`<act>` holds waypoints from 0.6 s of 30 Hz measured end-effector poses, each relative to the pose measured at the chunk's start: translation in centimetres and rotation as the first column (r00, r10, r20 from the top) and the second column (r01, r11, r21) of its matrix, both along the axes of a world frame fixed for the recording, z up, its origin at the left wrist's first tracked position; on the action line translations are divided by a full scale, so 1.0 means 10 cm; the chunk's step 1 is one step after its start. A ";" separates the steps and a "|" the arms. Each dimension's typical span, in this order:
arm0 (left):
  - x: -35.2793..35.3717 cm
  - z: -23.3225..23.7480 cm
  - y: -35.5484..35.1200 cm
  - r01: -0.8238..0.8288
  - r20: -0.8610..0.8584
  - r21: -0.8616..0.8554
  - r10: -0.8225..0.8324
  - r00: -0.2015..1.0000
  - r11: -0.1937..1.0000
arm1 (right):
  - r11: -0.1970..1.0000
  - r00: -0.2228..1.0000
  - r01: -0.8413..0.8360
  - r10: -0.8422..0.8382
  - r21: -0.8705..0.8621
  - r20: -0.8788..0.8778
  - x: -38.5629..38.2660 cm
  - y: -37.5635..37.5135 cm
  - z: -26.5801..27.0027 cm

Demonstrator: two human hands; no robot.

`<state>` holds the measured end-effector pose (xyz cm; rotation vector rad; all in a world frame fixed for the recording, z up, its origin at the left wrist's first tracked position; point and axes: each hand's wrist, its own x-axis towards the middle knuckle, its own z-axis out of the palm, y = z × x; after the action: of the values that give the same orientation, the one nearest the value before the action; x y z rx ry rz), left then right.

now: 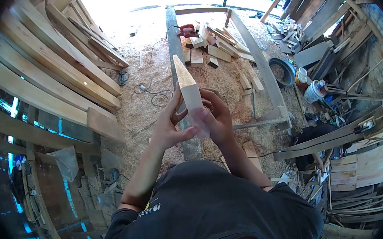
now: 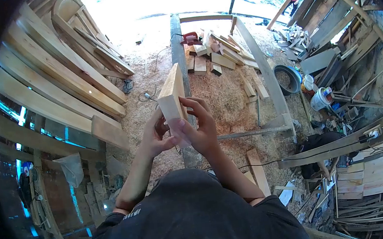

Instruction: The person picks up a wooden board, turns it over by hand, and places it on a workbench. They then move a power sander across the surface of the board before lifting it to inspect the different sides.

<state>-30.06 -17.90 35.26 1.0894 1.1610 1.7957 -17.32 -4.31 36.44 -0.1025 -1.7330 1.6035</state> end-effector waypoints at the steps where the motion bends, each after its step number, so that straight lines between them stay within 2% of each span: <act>1: 0.00 0.03 0.00 -0.001 -0.004 -0.029 0.001 1.000 1.000 | 1.000 1.000 0.005 -0.005 -0.021 0.021 0.02 -0.01 0.01; 4: -0.05 -0.03 0.03 -0.021 -0.071 -0.042 0.018 0.997 0.999 | 0.998 0.999 0.019 -0.017 -0.063 0.034 0.04 -0.04 0.05; 18: -0.09 -0.02 0.05 -0.013 -0.088 -0.035 0.010 0.996 0.999 | 0.996 1.000 0.020 -0.021 -0.090 -0.002 0.01 -0.05 0.05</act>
<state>-30.99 -17.39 35.10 1.1524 1.2490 1.7444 -17.24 -4.83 36.94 -0.1612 -1.6521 1.6660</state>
